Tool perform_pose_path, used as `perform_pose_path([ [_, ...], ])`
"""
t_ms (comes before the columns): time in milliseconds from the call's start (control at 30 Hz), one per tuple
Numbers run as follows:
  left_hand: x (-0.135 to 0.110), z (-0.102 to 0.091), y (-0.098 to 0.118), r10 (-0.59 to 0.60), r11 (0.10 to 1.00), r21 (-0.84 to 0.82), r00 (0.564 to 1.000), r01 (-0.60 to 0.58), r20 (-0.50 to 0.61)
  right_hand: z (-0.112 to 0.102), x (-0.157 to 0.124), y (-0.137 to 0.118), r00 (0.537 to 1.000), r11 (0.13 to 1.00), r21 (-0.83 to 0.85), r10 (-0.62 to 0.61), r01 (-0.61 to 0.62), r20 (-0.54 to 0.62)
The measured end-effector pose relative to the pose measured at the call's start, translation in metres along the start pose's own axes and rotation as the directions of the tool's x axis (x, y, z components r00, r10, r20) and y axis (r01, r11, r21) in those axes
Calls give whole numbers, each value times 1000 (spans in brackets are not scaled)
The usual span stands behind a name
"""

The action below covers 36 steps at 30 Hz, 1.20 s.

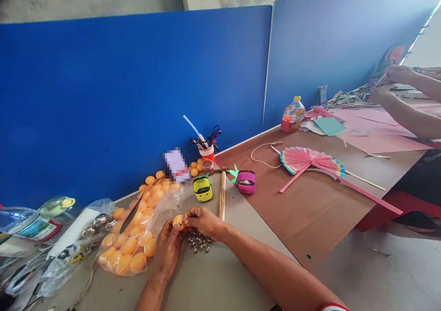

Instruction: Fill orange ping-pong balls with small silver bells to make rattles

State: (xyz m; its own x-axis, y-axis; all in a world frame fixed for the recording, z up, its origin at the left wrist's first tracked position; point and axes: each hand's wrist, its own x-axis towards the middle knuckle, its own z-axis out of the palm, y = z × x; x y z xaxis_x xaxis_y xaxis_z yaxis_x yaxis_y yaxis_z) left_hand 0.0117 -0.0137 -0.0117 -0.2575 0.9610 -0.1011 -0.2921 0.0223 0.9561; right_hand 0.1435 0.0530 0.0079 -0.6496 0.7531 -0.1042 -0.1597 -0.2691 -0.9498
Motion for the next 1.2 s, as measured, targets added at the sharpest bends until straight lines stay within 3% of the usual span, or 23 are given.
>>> perform_pose_path([
  [267, 1, -6, -8, 82, 991, 114, 992, -70, -100, 0, 1, 5, 1000, 1000, 25, 12, -12, 2],
  [900, 0, -7, -8, 164, 947, 292, 983, -132, -87, 5, -2, -4, 995, 995, -63, 70, -75, -77],
  [1100, 0, -7, -9, 178, 953, 265, 979, -147, -97, 5, 0, 2, 993, 993, -79, 79, -86, -88],
  [1200, -2, -3, -3, 94, 984, 154, 994, -85, -54, 1, 2, 1, 997, 997, -26, 67, -68, -40],
])
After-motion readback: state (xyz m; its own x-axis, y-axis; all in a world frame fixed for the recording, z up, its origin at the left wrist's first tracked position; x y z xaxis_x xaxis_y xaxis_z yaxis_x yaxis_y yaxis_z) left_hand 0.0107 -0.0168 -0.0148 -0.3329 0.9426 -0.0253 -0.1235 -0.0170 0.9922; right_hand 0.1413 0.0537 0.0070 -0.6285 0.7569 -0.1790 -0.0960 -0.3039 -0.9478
